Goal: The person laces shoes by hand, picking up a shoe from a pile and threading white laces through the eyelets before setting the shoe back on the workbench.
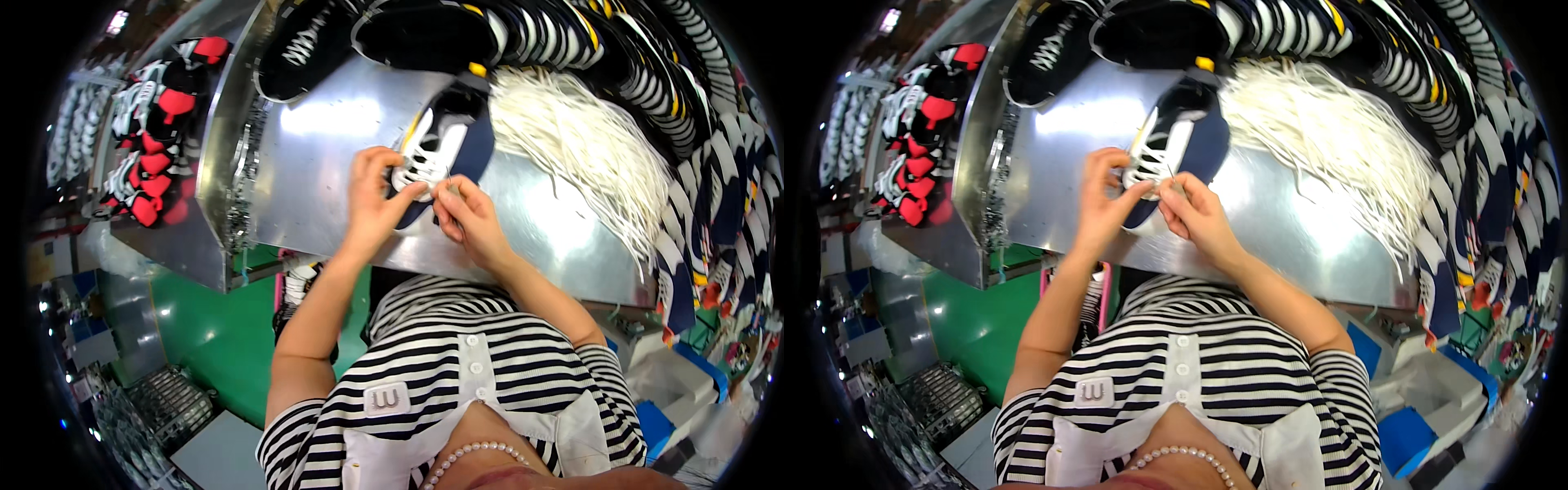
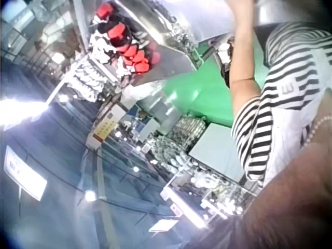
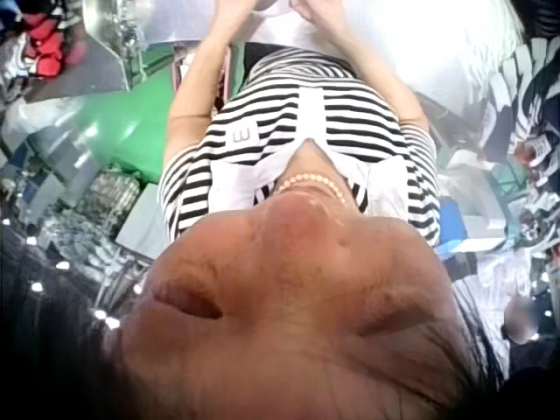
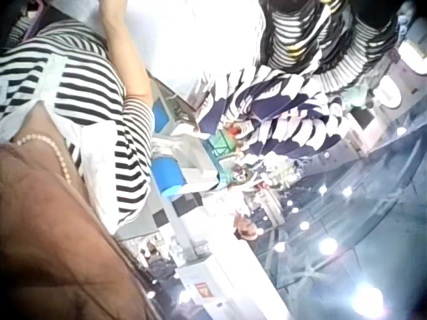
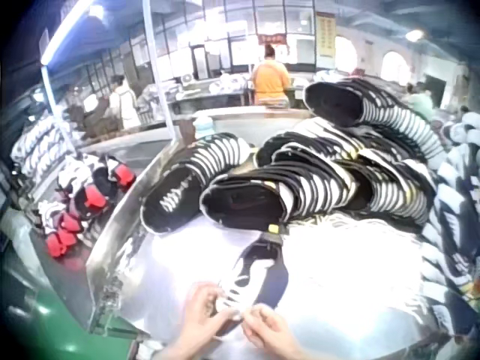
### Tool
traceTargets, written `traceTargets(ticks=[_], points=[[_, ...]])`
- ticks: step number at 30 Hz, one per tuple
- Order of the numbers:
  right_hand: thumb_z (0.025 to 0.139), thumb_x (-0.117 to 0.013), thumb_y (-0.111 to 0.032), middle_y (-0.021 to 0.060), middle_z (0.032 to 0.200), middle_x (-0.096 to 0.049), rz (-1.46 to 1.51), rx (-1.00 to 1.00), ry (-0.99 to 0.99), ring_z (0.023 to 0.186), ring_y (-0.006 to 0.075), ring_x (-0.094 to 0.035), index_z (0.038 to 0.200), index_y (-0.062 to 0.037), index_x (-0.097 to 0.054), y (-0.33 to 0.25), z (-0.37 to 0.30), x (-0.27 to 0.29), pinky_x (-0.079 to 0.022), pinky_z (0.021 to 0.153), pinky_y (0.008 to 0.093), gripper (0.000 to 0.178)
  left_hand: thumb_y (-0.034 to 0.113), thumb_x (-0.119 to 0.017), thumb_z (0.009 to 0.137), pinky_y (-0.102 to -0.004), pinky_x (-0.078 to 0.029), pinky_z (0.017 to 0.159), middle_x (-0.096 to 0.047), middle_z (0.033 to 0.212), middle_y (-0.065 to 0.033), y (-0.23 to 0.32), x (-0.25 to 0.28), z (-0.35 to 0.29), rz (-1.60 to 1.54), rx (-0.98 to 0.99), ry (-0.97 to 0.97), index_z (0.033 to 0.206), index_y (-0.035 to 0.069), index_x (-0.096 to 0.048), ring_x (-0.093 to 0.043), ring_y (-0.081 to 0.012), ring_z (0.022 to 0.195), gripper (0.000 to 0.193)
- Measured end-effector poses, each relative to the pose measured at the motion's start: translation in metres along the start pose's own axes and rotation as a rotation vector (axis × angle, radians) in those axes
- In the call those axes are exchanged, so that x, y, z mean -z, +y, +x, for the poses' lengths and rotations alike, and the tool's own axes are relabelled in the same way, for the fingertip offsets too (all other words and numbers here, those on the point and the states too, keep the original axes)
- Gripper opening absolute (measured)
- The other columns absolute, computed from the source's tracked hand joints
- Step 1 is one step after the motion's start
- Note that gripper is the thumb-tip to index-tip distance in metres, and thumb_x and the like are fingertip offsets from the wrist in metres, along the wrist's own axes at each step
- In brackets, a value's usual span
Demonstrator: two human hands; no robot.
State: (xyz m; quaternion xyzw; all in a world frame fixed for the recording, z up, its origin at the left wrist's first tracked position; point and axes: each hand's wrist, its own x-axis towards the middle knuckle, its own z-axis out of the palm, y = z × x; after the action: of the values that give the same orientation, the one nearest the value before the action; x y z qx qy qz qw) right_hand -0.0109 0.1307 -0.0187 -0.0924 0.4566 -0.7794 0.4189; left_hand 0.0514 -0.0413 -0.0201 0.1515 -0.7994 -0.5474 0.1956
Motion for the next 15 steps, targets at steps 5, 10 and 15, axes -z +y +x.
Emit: traceTargets(ticks=[5,10,15], points=[[0.099,-0.053,-0.009,0.001,0.076,-0.054,-0.271,0.278,0.248,0.054,0.0036,-0.039,0.109,-0.0039,-0.055,-0.007,0.004,0.015,-0.028,0.047,0.0196,0.011,0.026,-0.068,0.092,-0.0299,-0.049,0.081,-0.057,0.12,-0.0173,-0.018,0.0,0.012,0.13,0.067,0.085,0.125,0.0,-0.052,-0.057,-0.0236,0.107,0.045],[0.102,-0.051,-0.013,-0.0032,0.085,-0.053,-0.254,0.334,0.404,0.067,0.0019,-0.042,0.108,-0.0046,-0.056,-0.004,0.031,0.036,-0.036,0.059,0.0182,0.011,0.045,-0.064,0.094,-0.0341,-0.052,0.085,-0.058,0.121,-0.0181,0.024,0.007,0.025,-0.814,0.821,-0.223,0.128,-0.001,-0.049,-0.059,-0.0229,0.105,0.059],[0.099,-0.053,-0.008,-0.0014,0.086,-0.057,-0.14,0.273,0.179,0.056,0.0015,-0.04,0.109,-0.0052,-0.055,-0.016,0.026,0.012,-0.032,0.049,0.0182,0.01,0.02,-0.079,0.083,-0.029,-0.054,0.071,-0.071,0.091,-0.0058,0.073,0.036,0.038,-0.077,0.413,-0.206,0.1,0.0,-0.068,-0.066,-0.0116,0.079,0.029]])
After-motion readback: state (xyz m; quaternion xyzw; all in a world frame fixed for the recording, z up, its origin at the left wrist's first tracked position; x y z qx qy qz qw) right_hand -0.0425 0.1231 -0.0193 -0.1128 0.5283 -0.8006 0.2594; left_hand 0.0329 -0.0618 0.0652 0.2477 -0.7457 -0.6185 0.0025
